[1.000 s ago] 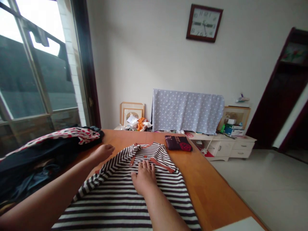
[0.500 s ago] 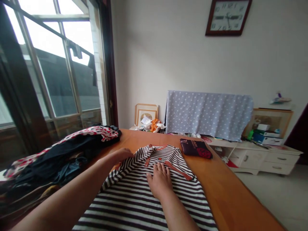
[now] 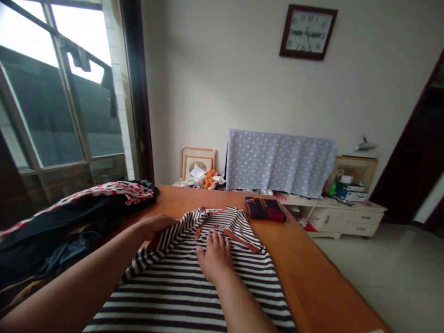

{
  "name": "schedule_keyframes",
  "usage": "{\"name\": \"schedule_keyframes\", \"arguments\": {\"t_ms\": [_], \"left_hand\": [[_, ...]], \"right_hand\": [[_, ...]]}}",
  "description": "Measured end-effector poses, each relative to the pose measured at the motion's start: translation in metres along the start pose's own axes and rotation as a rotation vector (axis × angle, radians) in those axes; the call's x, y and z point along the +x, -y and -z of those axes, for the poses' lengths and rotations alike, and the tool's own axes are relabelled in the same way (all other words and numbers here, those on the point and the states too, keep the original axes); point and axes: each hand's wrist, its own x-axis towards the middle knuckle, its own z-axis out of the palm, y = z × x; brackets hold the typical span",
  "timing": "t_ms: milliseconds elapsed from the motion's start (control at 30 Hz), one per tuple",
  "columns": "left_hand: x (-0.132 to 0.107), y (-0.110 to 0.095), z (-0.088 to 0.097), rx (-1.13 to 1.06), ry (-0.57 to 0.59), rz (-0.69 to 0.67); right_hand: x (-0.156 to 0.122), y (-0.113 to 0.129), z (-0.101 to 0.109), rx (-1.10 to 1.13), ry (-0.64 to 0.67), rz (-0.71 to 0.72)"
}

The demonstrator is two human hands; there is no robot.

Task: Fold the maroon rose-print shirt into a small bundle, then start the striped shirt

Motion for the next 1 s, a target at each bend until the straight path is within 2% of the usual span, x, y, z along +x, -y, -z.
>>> {"name": "schedule_keyframes", "arguments": {"t_ms": [100, 233, 333, 467, 667, 767, 1000], "left_hand": [[-0.002, -0.003, -0.006, 0.121, 0.112, -0.073], [0.009, -0.007, -0.018, 0.387, 0.029, -0.228], [0.017, -0.009, -0.027, 0.471, -0.031, -0.314], [0.019, -0.009, -0.035, 0.491, -0.025, -0.379], [0.013, -0.008, -0.039, 0.273, -0.006, -0.322], [0.009, -0.007, -0.038, 0.144, 0.046, -0.267], [-0.001, -0.009, -0.025, 0.077, 0.135, -0.167]], "right_hand": [[0.000, 0.000, 0.001, -0.001, -0.004, -0.004], [-0.001, 0.001, 0.002, 0.005, 0.001, -0.001], [-0.002, 0.001, 0.003, 0.012, -0.001, 0.000], [-0.004, 0.001, 0.004, 0.024, -0.015, 0.010], [-0.003, 0.003, 0.006, 0.013, -0.006, 0.005], [-0.003, 0.003, 0.006, 0.011, -0.004, 0.006], [-0.003, 0.001, 0.005, 0.019, -0.012, 0.015]]}}
